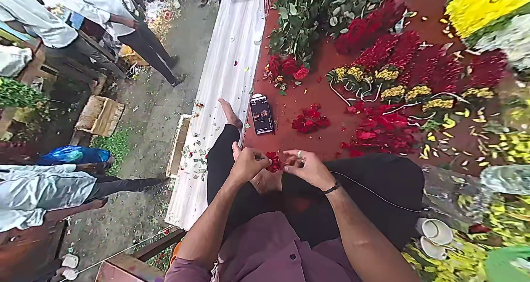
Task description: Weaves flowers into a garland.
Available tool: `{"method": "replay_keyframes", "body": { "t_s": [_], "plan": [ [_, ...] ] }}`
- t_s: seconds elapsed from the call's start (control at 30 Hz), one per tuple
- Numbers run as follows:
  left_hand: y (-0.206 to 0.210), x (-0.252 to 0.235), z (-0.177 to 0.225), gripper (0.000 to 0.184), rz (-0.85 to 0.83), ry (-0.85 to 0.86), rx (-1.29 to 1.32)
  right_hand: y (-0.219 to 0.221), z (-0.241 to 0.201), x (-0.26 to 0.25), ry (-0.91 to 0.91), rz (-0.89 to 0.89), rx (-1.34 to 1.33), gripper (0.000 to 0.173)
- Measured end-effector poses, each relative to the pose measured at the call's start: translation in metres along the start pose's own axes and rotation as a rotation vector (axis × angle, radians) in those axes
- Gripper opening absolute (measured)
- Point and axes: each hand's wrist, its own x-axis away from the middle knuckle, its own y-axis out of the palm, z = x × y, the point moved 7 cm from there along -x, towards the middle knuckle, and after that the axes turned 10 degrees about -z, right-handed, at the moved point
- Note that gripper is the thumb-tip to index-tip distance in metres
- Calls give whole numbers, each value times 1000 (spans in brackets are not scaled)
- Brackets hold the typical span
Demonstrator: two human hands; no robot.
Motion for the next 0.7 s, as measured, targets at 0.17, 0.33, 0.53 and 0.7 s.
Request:
{"method": "replay_keyframes", "body": {
  "t_s": [0.17,0.33,0.53,0.7],
  "plan": [
    [-14,-2,-10,24,70,-24,73,-22,-24,11,-164,-8,-42,14],
    [-9,9,18,23,124,-154,-379,6,-66,25,-368,-231,-131,16],
    [43,43,105,13,-500,303,-282,-26,-52,14,-369,-90,-363,9],
    [22,14,124,15,-178,449,84,5,-51,23,-325,-164,-567,9]
  ]
}}
